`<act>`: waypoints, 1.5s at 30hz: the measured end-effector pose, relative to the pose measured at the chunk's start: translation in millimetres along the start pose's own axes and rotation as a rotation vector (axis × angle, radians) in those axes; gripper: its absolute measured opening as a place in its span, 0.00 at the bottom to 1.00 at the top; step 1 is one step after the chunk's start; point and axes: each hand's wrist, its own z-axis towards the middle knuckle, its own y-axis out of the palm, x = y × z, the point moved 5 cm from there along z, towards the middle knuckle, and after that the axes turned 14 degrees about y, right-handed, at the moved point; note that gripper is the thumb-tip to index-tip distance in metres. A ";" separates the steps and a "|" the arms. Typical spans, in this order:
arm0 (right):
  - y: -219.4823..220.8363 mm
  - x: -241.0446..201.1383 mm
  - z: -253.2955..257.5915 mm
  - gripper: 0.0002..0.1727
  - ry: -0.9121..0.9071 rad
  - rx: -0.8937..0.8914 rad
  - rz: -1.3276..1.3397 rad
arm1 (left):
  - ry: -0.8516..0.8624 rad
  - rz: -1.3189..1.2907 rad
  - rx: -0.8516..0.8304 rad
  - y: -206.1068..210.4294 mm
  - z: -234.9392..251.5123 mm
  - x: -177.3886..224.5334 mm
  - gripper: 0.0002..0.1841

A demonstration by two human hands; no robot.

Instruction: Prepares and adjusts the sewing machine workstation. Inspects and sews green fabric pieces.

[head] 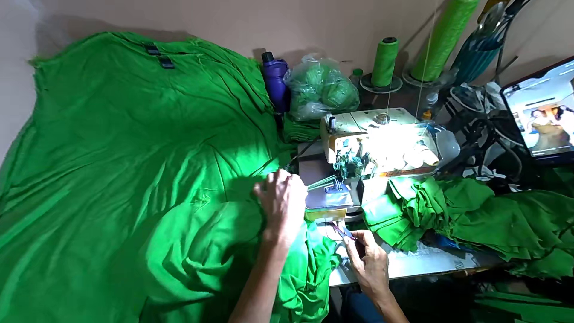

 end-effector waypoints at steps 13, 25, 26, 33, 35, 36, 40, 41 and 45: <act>-0.6 0.4 -0.6 0.18 -0.027 0.003 0.017 | 0.244 -0.361 0.113 4.7 15.2 23.7 0.10; -1.3 1.2 -2.7 0.18 -0.037 0.027 0.044 | -0.003 -0.389 0.184 39.2 40.5 -0.2 0.10; -1.6 1.2 -2.4 0.18 -0.040 0.031 0.045 | -0.016 -0.380 0.191 39.5 42.0 -0.6 0.11; -2.1 -0.8 -1.5 0.20 -0.046 0.054 0.029 | -0.192 -0.413 0.097 39.0 29.8 -2.2 0.19; -3.0 0.7 -2.8 0.19 -0.041 0.037 0.063 | -0.221 -0.398 0.096 37.3 25.5 1.1 0.20; -3.7 1.2 -3.0 0.19 -0.040 0.028 0.095 | -0.242 -0.390 0.099 37.2 24.4 1.9 0.20; -11.4 -10.5 4.1 0.18 -0.059 -0.002 0.170 | -0.299 -0.339 0.099 37.6 27.6 1.2 0.22; -15.7 -18.1 8.2 0.17 -0.090 0.002 0.159 | -0.297 -0.326 0.097 37.4 27.6 1.7 0.22; -32.7 -64.0 34.6 0.16 -0.238 0.041 -0.054 | -0.276 -0.266 0.095 36.0 26.1 5.8 0.21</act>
